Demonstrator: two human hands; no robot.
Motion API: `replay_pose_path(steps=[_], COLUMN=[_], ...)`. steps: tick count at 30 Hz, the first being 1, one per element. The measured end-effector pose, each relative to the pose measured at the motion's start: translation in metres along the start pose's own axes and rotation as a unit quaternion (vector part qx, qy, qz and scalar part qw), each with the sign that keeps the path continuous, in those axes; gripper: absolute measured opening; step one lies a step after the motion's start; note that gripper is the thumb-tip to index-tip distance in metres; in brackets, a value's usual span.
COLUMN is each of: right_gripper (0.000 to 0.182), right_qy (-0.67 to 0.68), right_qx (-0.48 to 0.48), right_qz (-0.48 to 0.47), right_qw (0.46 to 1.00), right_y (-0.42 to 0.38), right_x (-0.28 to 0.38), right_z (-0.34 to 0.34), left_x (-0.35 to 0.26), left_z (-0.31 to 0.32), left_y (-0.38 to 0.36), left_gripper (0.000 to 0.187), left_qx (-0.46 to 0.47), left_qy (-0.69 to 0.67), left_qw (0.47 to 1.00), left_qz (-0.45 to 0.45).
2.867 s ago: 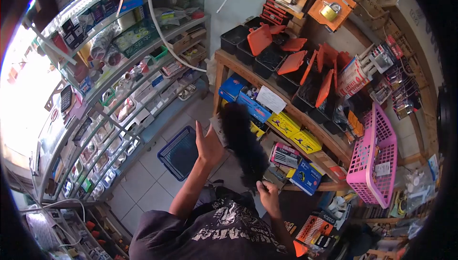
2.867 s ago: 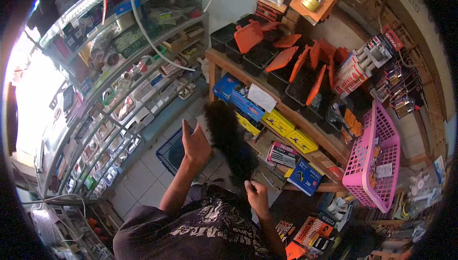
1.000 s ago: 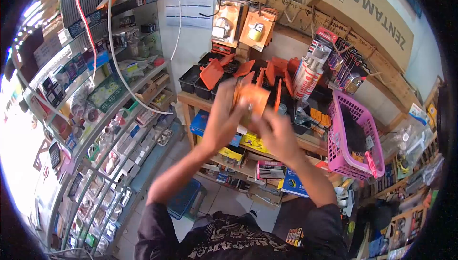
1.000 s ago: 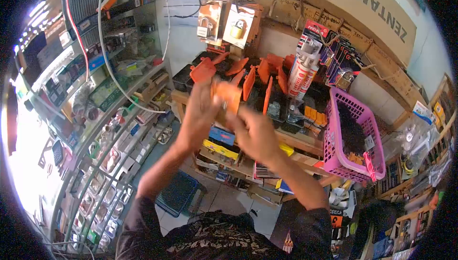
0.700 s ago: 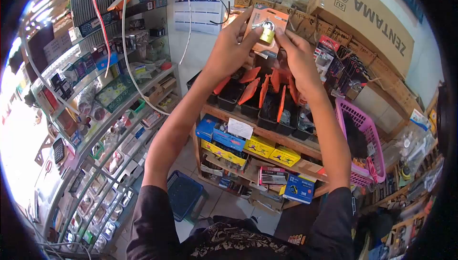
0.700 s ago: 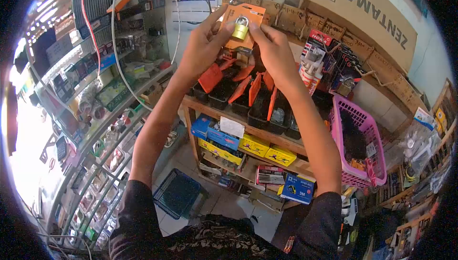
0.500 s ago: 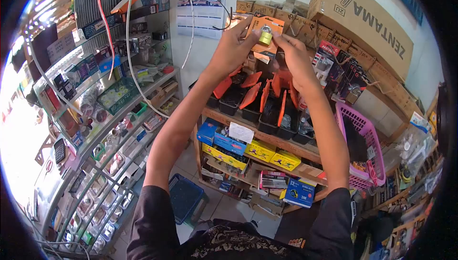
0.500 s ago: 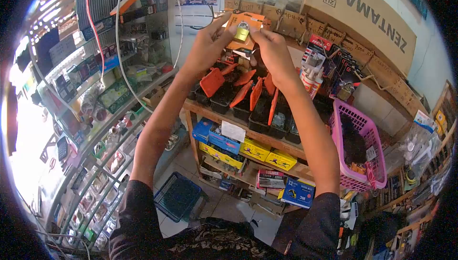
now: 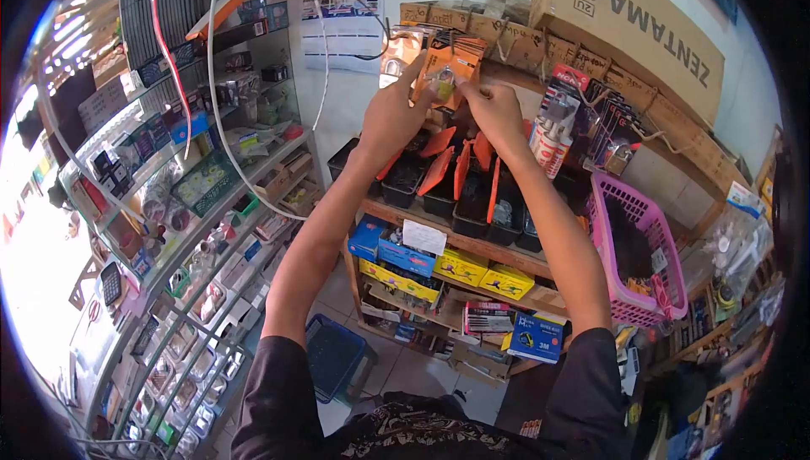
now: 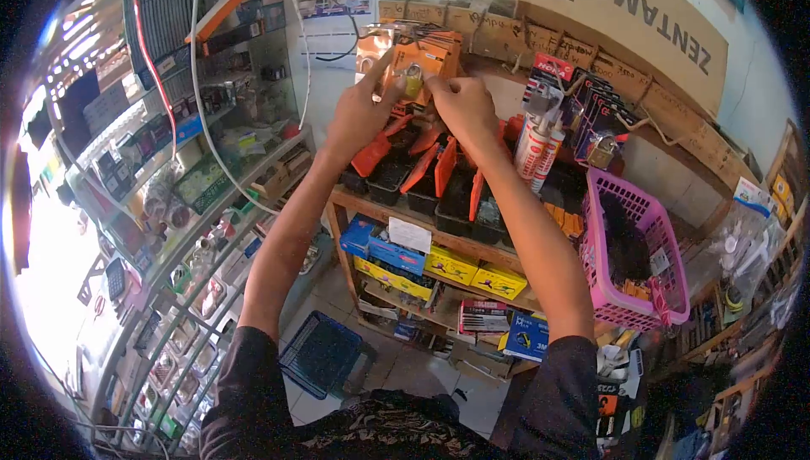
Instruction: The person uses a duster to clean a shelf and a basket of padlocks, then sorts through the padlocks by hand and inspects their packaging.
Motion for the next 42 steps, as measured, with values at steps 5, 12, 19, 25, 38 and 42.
replay_pose_path(steps=[5,12,19,25,38,42], right_gripper=[0.048,0.032,0.037,0.040,0.039,0.040], right_qy=[-0.126,-0.044,-0.426,-0.559,-0.324,-0.326], right_qx=[-0.071,0.045,-0.158,-0.008,-0.132,-0.164], right_qz=[-0.063,-0.082,-0.016,0.185,0.247,0.312], right_qw=[0.988,0.995,0.890,0.808,0.903,0.877], right_y=[-0.026,-0.147,-0.251,-0.276,-0.387,-0.444], right_x=[0.017,-0.009,-0.031,-0.100,-0.012,-0.014], right_z=[-0.010,-0.073,-0.248,-0.339,-0.507,-0.535], left_x=[-0.001,-0.019,-0.045,-0.128,-0.271,-0.284], left_z=[0.008,0.001,0.026,0.104,0.310,0.403], left_y=[0.000,-0.045,-0.090,-0.092,-0.057,-0.052], left_gripper=[0.057,0.067,0.034,0.029,0.035,0.043], left_qx=[0.001,-0.025,0.025,0.265,0.396,0.426], left_qy=[0.056,0.177,-0.054,-0.161,-0.173,-0.106], left_qw=[0.998,0.979,0.997,0.934,0.834,0.806], left_qz=[-0.023,-0.098,0.040,0.179,0.343,0.397])
Point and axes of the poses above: each hand's wrist, its own y-axis towards the middle knuckle, its own z-axis out of the palm, x = y × z, the point moved 1 cm from there along y, towards the middle knuckle, and after that the axes turned 1 degree about y, right-handed, at the moved point
